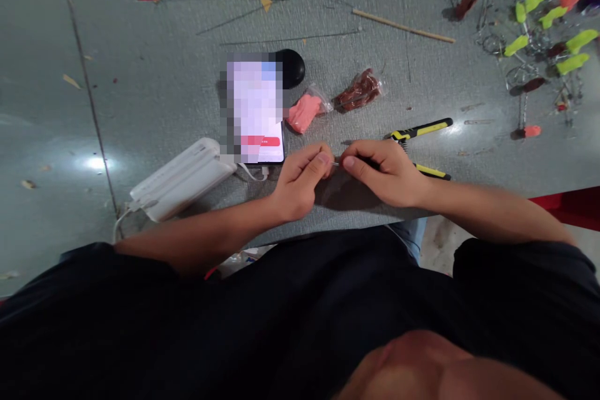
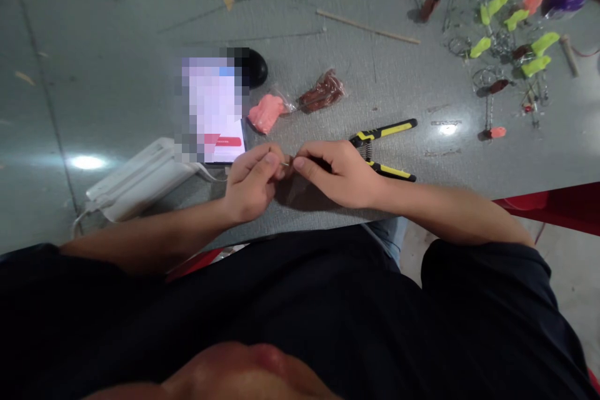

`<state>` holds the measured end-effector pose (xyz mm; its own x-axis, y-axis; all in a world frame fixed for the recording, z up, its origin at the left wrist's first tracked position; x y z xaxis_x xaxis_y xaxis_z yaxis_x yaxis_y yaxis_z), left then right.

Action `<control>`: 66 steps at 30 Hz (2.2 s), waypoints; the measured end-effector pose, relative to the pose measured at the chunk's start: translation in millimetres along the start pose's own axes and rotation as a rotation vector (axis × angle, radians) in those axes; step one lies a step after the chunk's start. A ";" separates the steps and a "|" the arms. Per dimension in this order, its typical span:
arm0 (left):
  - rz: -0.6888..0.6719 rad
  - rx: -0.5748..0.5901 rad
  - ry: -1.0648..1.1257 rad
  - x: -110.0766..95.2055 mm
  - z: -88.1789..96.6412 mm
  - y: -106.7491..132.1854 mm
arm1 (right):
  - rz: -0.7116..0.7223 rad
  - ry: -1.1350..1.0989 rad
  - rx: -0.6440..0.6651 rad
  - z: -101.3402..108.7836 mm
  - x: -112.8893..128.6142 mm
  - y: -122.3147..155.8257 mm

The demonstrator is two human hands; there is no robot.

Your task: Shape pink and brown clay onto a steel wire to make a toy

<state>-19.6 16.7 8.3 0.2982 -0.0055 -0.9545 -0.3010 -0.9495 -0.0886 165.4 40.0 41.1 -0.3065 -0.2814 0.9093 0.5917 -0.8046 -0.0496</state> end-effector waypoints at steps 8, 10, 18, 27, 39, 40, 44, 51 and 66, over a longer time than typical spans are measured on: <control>0.068 -0.044 0.303 2.1 -3.8 -8.1 | -0.308 -0.481 0.283 -4.8 -10.6 -1.6; 0.075 -0.028 0.305 2.9 -3.6 -8.9 | -0.326 -0.547 0.279 -6.2 -12.9 -3.3; 0.067 0.000 0.116 3.0 -1.3 -6.0 | -0.309 -0.591 0.228 -7.3 -15.7 -6.3; -0.127 0.013 -0.100 5.1 6.6 -7.0 | -0.318 -0.491 0.194 -7.4 -15.1 -5.3; -0.123 0.006 -0.327 -13.2 2.2 -8.1 | -0.345 -0.336 0.167 -0.5 -7.2 -7.2; -0.131 -0.013 -0.369 -13.7 2.3 -7.5 | -0.353 -0.315 0.163 -0.3 -7.7 -6.5; -0.148 -0.045 -0.505 -14.1 2.5 -5.9 | -0.370 -0.248 0.121 0.8 -7.6 -3.8; -0.173 0.007 -0.507 -11.3 2.2 -5.7 | -0.353 -0.044 0.033 4.6 -1.3 -0.1; -0.141 0.108 -0.531 -6.0 0.4 -7.9 | -0.256 0.101 0.012 3.0 -0.4 3.8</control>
<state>-19.4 24.3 14.6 -0.1461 0.3044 -0.9413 -0.3907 -0.8919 -0.2278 170.0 38.7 41.8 -0.5201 -0.1206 0.8456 0.4936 -0.8503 0.1824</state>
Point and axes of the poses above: each hand's wrist, its own y-axis away from the middle knuckle, its own z-axis out of the back of the hand, x = y × z, the point moved 3 cm from there along -y, towards the middle knuckle, and after that the axes turned 8 degrees about y, right-handed, at the moved point
